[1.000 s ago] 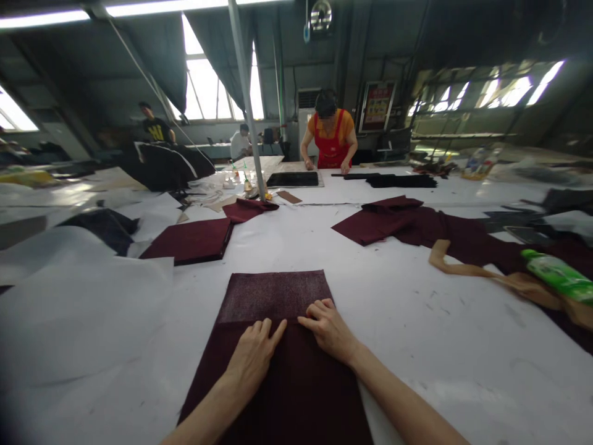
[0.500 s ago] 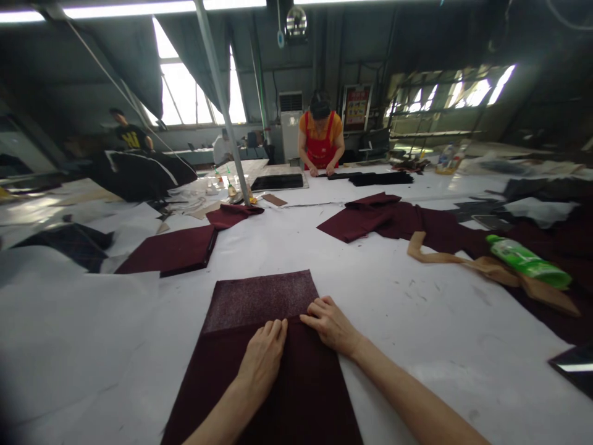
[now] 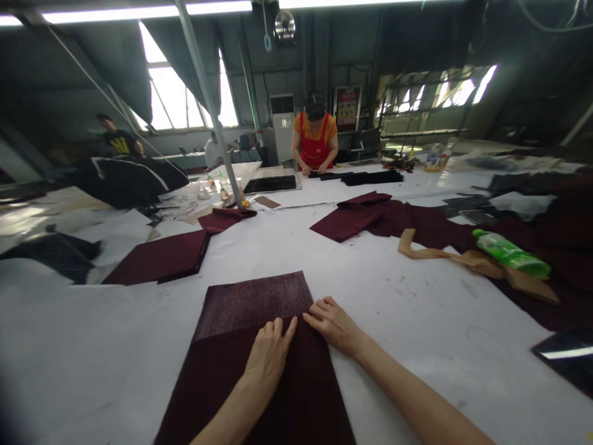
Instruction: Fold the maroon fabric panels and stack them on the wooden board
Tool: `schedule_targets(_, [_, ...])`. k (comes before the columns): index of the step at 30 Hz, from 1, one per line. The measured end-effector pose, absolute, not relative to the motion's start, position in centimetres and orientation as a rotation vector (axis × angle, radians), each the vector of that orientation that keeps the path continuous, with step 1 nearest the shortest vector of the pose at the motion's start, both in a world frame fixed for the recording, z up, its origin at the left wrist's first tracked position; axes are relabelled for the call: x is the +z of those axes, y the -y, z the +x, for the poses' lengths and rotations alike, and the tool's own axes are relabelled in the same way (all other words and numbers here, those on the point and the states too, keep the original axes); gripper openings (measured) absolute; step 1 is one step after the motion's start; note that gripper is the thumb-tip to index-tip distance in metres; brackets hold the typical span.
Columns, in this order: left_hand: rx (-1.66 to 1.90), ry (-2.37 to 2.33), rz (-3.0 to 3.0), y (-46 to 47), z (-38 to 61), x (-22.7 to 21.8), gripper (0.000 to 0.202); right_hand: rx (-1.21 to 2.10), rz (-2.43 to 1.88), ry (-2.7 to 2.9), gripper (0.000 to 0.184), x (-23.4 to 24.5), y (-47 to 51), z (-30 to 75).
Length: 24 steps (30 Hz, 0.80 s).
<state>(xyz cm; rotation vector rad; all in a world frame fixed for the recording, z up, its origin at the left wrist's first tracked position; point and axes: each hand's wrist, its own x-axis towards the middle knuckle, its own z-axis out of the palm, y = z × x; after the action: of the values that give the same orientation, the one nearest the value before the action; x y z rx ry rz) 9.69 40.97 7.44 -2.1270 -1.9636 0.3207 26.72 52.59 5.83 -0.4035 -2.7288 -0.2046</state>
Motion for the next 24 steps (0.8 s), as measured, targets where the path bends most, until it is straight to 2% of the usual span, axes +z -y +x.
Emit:
schedule_targets(6, [0.277,1.981,-2.125,-41.1,9.6,7.2,0.050,-0.295,-0.618,2.723,0.023,6.5,-52.5,29.3])
schedule_targets(10, [0.201,1.987,-2.134,-41.0,9.8,7.2,0.049,-0.121,-0.759,2.526,0.037,7.1,-50.4,27.0])
schedule_targets(13, [0.092,1.994,-2.170,-40.2,8.8,7.3,0.047,0.043,-0.716,2.515,0.031,6.6,-48.4,24.2])
schedule_targets(19, [-0.293,2.171,-2.011,-34.7,0.1,7.2,0.036,-0.066,-0.734,2.494,0.029,4.0,-48.1,23.5])
schedule_targets(24, [-0.291,2.348,-1.738,-28.8,-7.1,7.0,0.035,-0.207,-0.667,2.510,0.028,3.4,-49.2,24.2])
